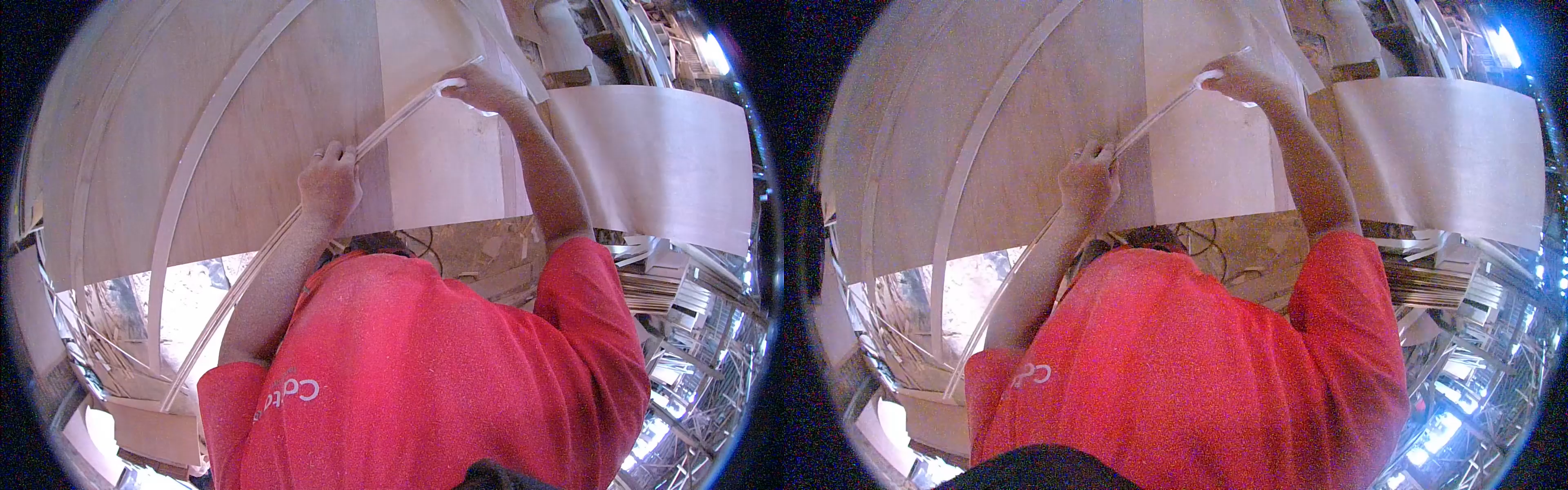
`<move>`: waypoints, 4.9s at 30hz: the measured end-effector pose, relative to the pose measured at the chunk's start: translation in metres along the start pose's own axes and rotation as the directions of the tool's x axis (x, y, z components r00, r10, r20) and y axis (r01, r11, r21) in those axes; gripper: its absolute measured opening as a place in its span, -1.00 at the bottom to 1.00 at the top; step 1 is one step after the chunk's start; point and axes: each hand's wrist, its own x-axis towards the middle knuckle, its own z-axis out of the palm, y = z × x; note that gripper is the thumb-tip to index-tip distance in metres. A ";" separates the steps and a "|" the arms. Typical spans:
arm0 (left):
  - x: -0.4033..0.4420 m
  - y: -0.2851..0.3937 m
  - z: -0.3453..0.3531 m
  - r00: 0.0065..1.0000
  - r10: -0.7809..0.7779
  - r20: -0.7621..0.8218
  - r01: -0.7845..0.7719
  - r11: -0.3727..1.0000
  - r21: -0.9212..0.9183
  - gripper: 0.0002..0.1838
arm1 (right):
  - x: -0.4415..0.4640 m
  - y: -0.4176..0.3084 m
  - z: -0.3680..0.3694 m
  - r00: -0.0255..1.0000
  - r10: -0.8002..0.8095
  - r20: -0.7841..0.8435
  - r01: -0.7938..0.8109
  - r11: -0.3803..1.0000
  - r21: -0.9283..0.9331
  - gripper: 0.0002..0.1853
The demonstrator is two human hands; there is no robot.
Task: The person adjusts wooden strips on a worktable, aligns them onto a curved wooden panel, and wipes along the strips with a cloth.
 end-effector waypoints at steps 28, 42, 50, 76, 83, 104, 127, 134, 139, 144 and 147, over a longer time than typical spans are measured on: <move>0.002 -0.004 0.004 0.992 -0.032 0.122 0.039 0.997 -0.060 -0.76 | -0.047 -0.093 0.059 0.995 0.102 -0.016 -0.098 0.979 0.178 -0.64; 0.006 0.002 -0.019 0.977 -0.122 0.177 0.135 0.989 -0.064 -0.69 | -0.052 -0.139 0.160 0.890 0.405 -0.209 -0.097 0.616 0.781 -0.52; -0.099 -0.071 -0.071 0.985 -0.076 0.155 0.129 0.921 -0.368 -0.43 | -0.048 -0.146 0.155 0.865 0.457 -0.207 -0.161 0.643 0.749 -0.53; -0.073 -0.028 -0.029 0.965 -0.232 0.118 0.240 0.969 -0.054 -0.72 | 0.030 -0.011 -0.017 0.948 0.154 -0.277 -0.069 0.953 0.295 -0.49; -0.019 -0.005 -0.020 0.963 -0.258 0.080 0.265 0.959 -0.098 -0.61 | 0.043 0.004 -0.014 0.974 0.110 -0.199 -0.068 0.976 0.206 -0.48; 0.101 0.030 0.016 0.977 -0.183 0.112 0.190 0.980 -0.055 -0.79 | 0.067 0.012 -0.031 0.976 -0.162 -0.147 0.145 0.982 -0.118 -0.51; 0.094 0.025 0.022 0.980 -0.190 0.059 0.196 0.972 -0.130 -0.85 | 0.075 -0.057 -0.023 0.981 -0.163 0.107 0.190 0.924 -0.331 -0.57; 0.094 0.021 0.022 0.985 -0.171 0.029 0.173 0.975 -0.137 -0.78 | 0.060 -0.074 -0.030 0.989 -0.080 0.126 0.101 0.981 -0.164 -0.54; 0.095 0.019 0.027 0.986 -0.163 0.019 0.165 0.978 -0.126 -0.78 | 0.067 -0.018 -0.043 0.999 0.051 -0.002 -0.051 0.999 0.012 -0.54; 0.099 0.021 0.023 0.977 -0.197 0.082 0.204 0.975 -0.084 -0.76 | 0.062 -0.027 -0.043 0.994 0.079 0.074 -0.085 0.993 0.083 -0.54; 0.098 0.022 0.020 0.978 -0.196 0.066 0.202 0.973 -0.115 -0.77 | 0.074 -0.020 -0.039 0.996 0.082 0.034 -0.085 0.992 0.090 -0.54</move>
